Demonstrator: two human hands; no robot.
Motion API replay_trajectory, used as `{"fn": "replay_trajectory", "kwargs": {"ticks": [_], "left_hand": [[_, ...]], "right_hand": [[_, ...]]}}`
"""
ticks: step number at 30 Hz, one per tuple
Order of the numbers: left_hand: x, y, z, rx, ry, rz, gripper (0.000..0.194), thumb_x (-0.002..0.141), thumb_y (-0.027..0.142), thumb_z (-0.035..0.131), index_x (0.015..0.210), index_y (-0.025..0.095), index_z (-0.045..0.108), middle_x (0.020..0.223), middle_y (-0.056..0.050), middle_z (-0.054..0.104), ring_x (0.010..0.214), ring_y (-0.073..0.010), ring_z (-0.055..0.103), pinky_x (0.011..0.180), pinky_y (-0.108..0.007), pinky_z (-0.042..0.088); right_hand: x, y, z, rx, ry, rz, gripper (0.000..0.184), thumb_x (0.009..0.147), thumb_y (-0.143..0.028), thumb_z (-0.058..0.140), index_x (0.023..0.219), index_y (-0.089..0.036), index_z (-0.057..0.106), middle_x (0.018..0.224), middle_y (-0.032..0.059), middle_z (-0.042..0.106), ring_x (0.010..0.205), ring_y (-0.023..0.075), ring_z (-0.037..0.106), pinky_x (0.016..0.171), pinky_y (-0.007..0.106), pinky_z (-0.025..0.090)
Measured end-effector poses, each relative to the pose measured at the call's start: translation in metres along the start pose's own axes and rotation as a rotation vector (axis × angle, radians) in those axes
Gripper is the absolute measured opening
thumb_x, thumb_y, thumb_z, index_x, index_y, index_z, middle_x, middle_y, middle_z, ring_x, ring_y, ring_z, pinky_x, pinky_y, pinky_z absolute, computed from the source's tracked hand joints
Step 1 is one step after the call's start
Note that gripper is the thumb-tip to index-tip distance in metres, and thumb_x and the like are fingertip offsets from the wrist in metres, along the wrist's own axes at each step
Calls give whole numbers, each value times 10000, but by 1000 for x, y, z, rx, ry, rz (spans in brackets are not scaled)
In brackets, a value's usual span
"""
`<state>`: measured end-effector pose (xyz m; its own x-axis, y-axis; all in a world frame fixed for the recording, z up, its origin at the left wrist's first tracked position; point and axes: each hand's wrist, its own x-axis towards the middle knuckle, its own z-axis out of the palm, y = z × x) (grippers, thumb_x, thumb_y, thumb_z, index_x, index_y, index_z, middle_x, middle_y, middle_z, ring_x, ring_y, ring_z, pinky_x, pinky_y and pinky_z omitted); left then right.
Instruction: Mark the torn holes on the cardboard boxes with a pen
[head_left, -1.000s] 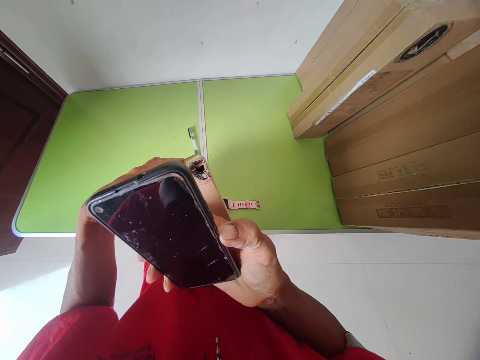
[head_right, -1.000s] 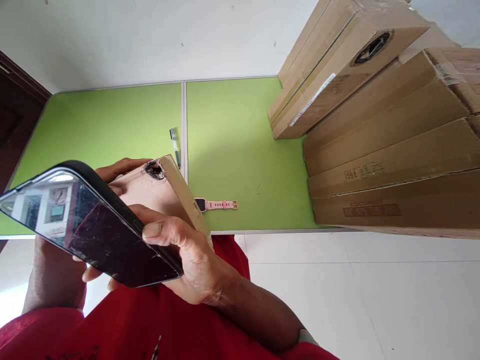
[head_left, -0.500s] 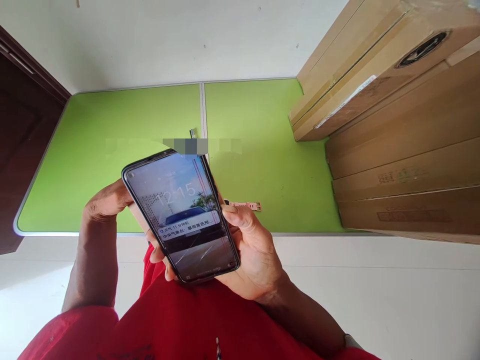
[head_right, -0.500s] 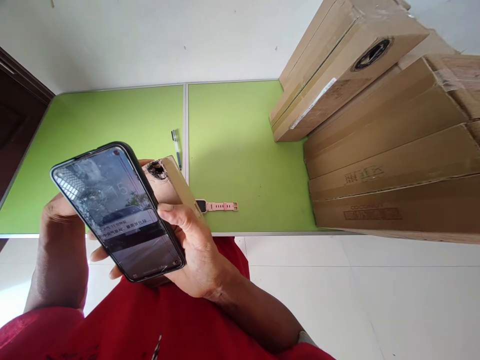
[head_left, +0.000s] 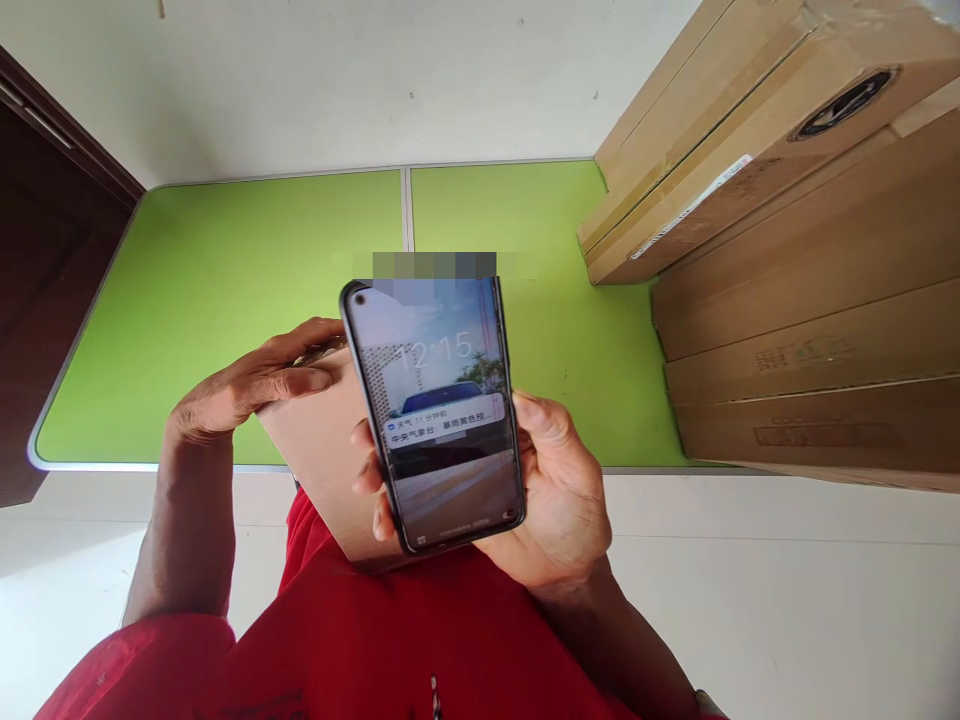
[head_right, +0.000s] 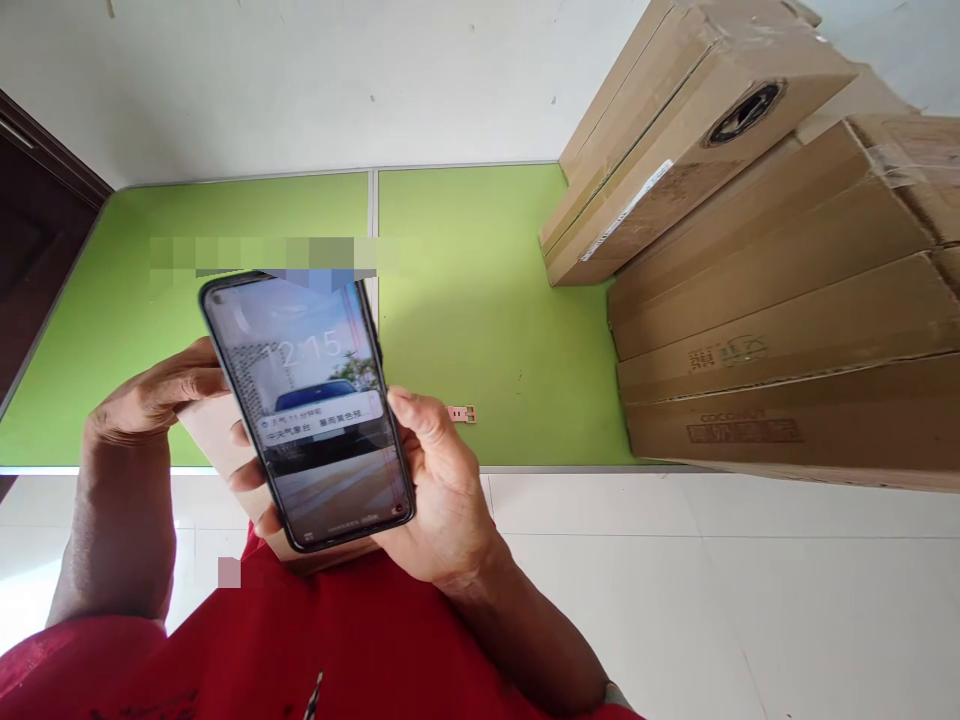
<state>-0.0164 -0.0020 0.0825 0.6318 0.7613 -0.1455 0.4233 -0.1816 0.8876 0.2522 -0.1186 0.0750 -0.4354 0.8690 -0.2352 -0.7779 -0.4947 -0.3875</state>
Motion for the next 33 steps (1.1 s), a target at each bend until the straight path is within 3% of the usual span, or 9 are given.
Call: {"fn": "replay_trajectory", "kwargs": {"ticks": [4,7,11,16,18,22,26,30,33], "left_hand": [[-1,0,0,-125,-58,-94,664,1047,580,718,1657,324,655,1739,-9,639,1586,-395,593,1242,-432,551],[-1,-2,0,-120,-42,-117,696,1001,620,748,1642,358,675,1757,-17,623,1590,-432,587,1248,-468,537],[-1,-1,-3,-96,-49,-112,669,1015,647,737,1636,405,675,1768,-5,603,1597,-417,575,1238,-446,529],[3,3,-3,-85,-80,-104,656,1026,660,720,1640,438,662,1775,15,594,1635,-421,535,1248,-438,524],[4,3,-2,-73,-85,-103,660,1031,664,707,1646,431,654,1776,10,593,1630,-422,543,1261,-449,517],[2,3,-1,-57,-76,-107,685,1026,677,693,1654,409,648,1770,-8,602,1615,-431,560,1283,-472,507],[-1,3,-1,-60,-61,-111,706,1017,670,695,1662,387,644,1778,-20,595,1625,-443,550,1291,-480,512],[0,3,1,-68,-35,-124,701,983,681,726,1626,404,688,1729,-11,647,1581,-445,600,1247,-464,551],[1,3,4,-68,-7,-131,724,964,703,725,1613,381,704,1712,-24,664,1558,-452,621,1226,-474,564]], "right_hand": [[1,-13,-12,-87,-23,-52,536,1052,-668,603,1243,-226,840,1226,124,890,1011,330,868,858,512,730],[1,-25,-27,-149,81,-168,461,1093,-610,584,1189,-246,850,1210,88,897,929,265,865,770,402,722],[6,-44,-57,-238,243,-341,404,1094,-572,604,1200,-257,835,1177,71,905,960,264,874,785,413,741],[36,-59,-111,-426,617,-251,344,1077,-497,627,1106,-205,806,982,75,897,807,244,869,700,352,712],[50,-63,-129,-473,678,-219,325,1047,-509,684,1070,-202,787,940,80,890,786,245,867,734,352,707],[66,-70,-147,-572,661,-208,420,932,-610,781,1079,-217,767,978,91,884,836,285,867,815,406,696],[72,-77,-155,-767,673,-242,424,838,-650,815,959,-255,721,905,28,818,872,280,798,827,394,645],[65,-79,-157,-1023,704,-266,421,873,-615,780,759,-278,553,725,-33,600,791,219,615,743,337,532],[56,-79,-155,-1185,693,-244,393,929,-620,707,787,-276,579,717,-31,531,745,215,546,672,340,477]]}}
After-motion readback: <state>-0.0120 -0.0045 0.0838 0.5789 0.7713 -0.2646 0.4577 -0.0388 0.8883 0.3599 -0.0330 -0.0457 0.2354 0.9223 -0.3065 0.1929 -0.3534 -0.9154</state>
